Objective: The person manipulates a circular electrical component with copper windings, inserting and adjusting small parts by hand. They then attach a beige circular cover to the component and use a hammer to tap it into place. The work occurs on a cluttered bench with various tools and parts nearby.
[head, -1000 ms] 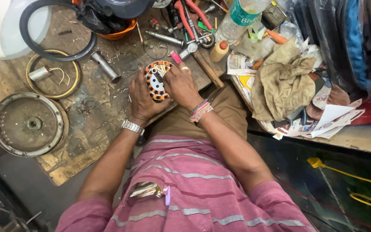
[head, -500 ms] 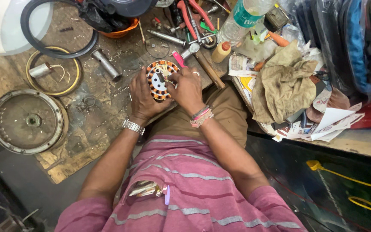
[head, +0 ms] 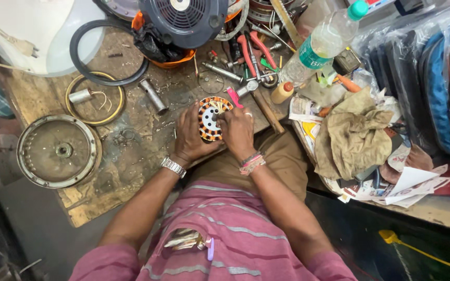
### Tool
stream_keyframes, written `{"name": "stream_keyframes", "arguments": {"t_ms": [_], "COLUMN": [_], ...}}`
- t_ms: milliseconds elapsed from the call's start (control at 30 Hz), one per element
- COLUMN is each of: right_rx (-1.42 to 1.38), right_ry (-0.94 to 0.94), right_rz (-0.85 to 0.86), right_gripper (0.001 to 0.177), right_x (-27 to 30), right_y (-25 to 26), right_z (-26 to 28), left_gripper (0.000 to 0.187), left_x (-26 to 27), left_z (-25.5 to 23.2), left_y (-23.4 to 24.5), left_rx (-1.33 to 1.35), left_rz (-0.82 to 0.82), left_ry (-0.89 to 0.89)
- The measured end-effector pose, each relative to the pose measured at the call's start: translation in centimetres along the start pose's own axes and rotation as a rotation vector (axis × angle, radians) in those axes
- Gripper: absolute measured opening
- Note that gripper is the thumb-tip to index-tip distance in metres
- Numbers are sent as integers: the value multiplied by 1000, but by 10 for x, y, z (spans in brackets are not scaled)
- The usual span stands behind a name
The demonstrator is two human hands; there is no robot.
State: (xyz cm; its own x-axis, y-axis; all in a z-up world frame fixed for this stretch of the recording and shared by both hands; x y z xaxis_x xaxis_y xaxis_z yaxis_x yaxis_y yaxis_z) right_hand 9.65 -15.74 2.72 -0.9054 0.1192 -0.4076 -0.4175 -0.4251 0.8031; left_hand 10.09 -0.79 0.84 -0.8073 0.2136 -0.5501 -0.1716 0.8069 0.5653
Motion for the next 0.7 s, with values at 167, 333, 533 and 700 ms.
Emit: {"name": "stream_keyframes", "arguments": {"t_ms": [167, 333, 533, 700], "right_rx": [56, 126, 52, -81], "right_ry": [-9, -75, -95, -8], "right_rz": [20, 114, 60, -93], "right_gripper": [22, 31, 21, 19], "right_x": [0, 2, 0, 9], "right_y": [17, 14, 7, 19], "right_z": [10, 7, 1, 0], "left_gripper": [128, 126, 129, 128], "left_x": [0, 4, 2, 4], "left_z": [1, 5, 1, 5], "left_y": [0, -4, 1, -4], "left_rx": [-25, -60, -25, -49], "left_rz": [-1, 8, -43, -2], "left_ry": [10, 25, -42, 9]}}
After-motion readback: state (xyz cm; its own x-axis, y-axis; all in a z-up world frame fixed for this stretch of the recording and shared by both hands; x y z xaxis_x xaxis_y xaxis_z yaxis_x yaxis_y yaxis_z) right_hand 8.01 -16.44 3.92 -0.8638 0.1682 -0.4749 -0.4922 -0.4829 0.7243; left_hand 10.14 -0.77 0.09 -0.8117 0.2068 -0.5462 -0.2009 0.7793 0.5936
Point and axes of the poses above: each hand's wrist, its own x-axis away from the middle knuckle, its own y-axis out of the back of the hand, z = x × y, the point moved 8 cm from there along -x, towards the middle knuckle, and after that the axes turned 10 degrees about -z, right-handed, at the moved point
